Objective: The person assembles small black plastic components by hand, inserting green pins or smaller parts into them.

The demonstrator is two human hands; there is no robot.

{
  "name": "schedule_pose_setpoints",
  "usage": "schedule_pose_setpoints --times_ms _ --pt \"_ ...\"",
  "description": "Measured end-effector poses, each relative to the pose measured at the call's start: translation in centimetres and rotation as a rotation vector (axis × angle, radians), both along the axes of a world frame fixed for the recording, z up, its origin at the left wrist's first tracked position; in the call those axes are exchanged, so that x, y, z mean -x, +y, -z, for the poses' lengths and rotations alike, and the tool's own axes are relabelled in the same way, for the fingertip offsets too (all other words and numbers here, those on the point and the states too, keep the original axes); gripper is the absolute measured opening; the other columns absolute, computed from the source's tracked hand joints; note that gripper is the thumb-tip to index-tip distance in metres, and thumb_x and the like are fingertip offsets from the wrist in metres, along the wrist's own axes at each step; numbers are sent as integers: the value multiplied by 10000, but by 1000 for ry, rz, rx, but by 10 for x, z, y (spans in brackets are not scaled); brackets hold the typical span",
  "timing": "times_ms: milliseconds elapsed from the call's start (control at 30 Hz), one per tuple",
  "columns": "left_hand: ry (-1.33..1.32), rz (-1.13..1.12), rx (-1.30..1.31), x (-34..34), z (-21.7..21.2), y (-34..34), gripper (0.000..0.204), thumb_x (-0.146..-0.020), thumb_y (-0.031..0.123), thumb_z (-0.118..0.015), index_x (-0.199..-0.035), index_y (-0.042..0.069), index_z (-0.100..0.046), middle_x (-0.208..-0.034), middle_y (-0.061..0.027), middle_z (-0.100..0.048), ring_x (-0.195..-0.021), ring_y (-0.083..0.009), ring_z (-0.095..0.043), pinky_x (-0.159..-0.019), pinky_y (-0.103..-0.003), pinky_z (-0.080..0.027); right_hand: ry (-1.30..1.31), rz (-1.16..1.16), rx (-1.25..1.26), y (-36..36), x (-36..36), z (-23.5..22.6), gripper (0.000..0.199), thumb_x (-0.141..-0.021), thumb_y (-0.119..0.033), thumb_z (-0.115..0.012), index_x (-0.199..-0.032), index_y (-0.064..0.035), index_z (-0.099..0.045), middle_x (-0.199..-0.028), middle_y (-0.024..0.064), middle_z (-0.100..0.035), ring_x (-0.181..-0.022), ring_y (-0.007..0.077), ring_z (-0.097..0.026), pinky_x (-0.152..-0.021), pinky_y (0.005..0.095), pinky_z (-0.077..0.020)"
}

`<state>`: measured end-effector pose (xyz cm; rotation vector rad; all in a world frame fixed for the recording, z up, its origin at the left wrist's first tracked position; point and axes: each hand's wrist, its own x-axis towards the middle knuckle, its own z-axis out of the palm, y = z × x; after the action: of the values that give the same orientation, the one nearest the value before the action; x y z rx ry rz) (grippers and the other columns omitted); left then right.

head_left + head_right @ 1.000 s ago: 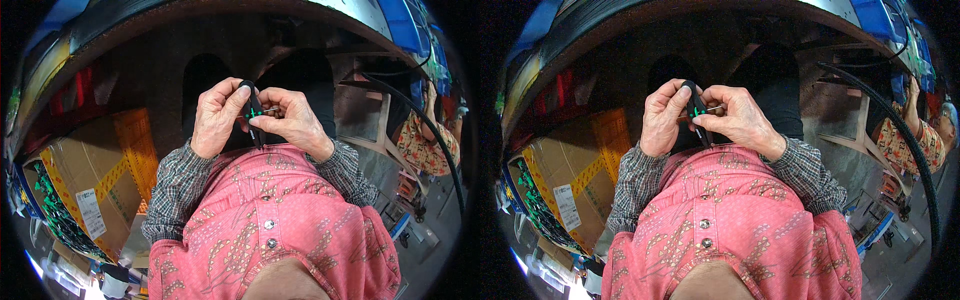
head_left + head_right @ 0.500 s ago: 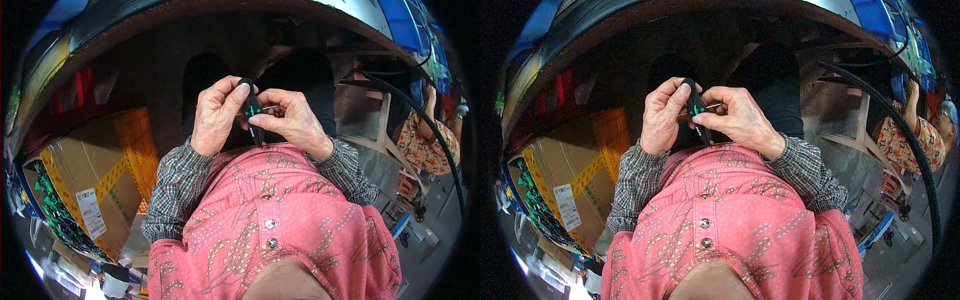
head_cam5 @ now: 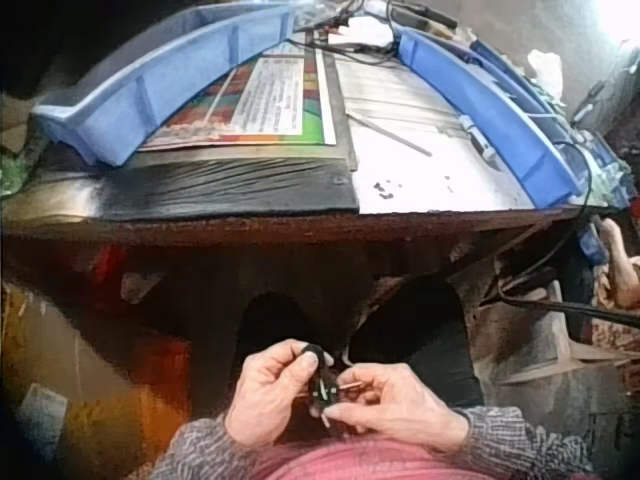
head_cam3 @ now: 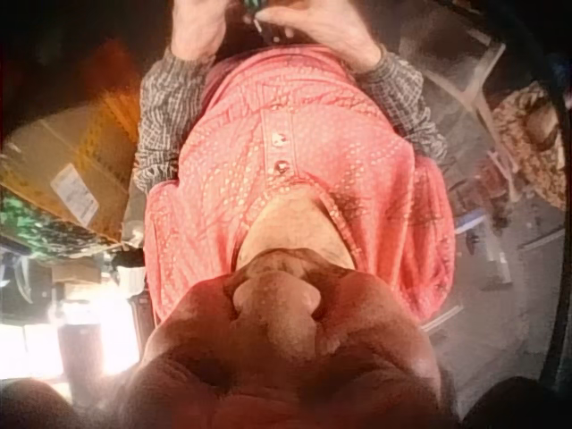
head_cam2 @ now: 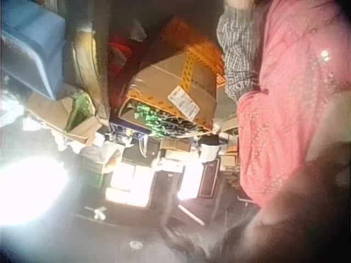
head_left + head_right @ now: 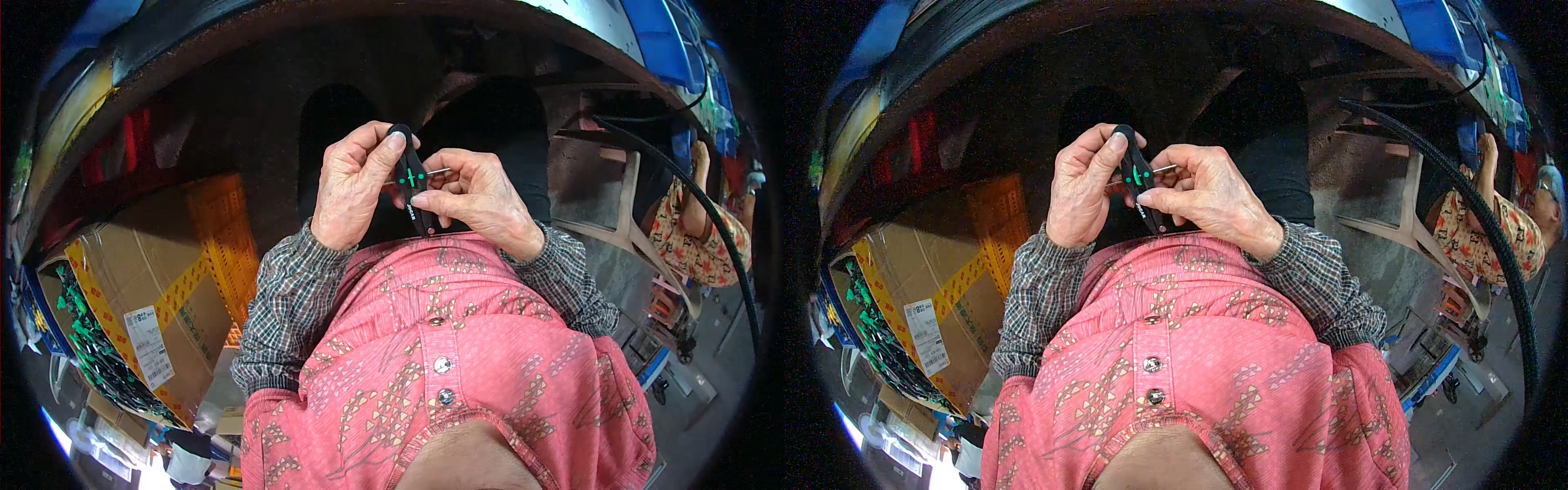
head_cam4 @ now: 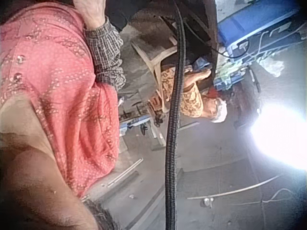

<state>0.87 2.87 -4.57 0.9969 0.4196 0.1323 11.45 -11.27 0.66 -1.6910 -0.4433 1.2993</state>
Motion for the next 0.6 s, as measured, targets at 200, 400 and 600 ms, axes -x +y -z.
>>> schedule_pose_setpoints --times_ms 200,400,600 --pt "-2 12 -20 2 1 1 264 -974 281 -506 -1068 53 -600 -830 10 -624 -652 -40 -584 -509 -187 -487 41 36 -42 -1 2 4 215 -820 -92 -683 -967 45 -605 -751 41 -620 -560 51 -534 -490 193 -433" --pt "10 -21 48 7 0 -2 338 -982 298 -486 -1153 15 -551 -882 -15 -613 -705 -65 -581 -557 -211 -510 29 84 -82 -1 0 5 190 -842 -85 -667 -972 40 -606 -754 46 -628 -549 45 -537 -489 178 -437" --pt "88 63 127 24 -4 -7 247 -954 184 -536 -1087 -25 -544 -846 -47 -596 -690 -89 -584 -563 -222 -518 43 133 -131 -2 -2 8 198 -851 -81 -663 -996 38 -600 -768 45 -630 -561 42 -540 -493 179 -445"
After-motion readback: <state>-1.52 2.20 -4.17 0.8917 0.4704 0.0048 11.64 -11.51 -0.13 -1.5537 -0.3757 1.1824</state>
